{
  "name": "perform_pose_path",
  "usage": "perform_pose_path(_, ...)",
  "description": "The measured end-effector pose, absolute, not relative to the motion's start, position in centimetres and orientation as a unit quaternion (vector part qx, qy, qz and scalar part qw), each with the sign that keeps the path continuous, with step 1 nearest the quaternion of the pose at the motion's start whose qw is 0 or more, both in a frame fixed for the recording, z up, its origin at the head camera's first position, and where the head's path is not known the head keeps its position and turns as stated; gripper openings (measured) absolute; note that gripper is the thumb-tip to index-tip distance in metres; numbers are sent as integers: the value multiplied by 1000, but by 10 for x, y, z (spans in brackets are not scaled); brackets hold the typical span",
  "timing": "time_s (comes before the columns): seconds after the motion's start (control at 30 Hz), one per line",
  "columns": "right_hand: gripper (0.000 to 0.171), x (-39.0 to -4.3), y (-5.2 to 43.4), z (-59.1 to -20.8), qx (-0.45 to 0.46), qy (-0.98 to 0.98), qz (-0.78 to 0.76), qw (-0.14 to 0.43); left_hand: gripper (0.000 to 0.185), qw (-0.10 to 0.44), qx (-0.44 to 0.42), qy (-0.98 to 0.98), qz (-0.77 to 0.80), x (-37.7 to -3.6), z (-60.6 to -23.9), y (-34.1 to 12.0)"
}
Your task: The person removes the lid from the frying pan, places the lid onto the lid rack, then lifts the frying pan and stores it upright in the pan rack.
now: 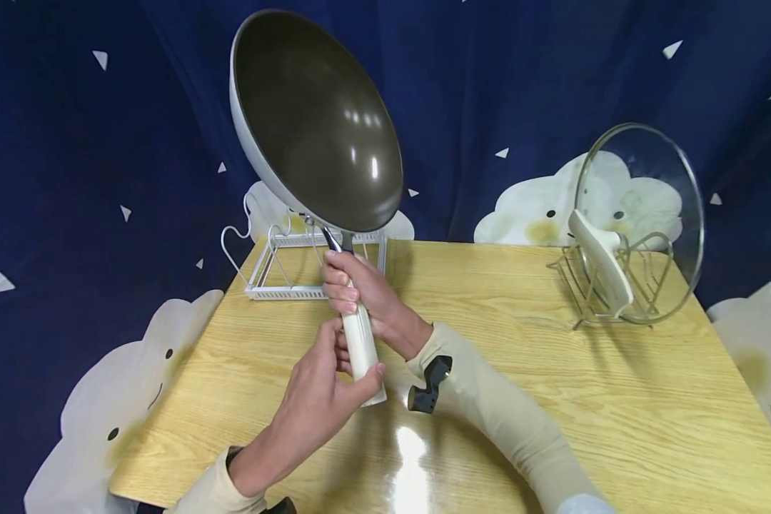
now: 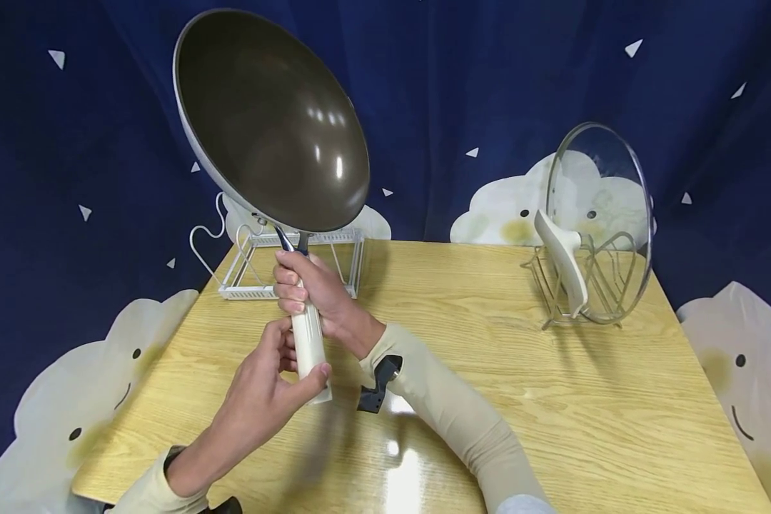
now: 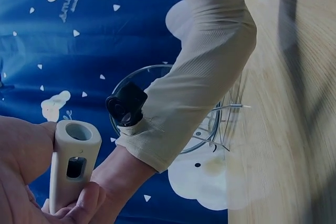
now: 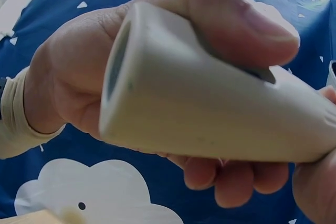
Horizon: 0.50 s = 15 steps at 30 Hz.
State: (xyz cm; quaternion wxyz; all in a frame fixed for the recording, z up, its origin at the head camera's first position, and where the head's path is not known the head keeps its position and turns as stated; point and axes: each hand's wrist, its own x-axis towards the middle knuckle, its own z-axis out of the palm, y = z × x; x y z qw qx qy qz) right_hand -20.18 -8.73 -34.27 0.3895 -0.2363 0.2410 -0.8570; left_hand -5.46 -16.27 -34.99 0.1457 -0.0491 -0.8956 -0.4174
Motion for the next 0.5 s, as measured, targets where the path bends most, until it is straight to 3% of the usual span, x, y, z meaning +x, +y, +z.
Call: perform_pose_path(0.5, 34, -210, -97, -346, -271, 157, -844, 436, 56, 165, -37, -889, -424, -59, -357, -166)
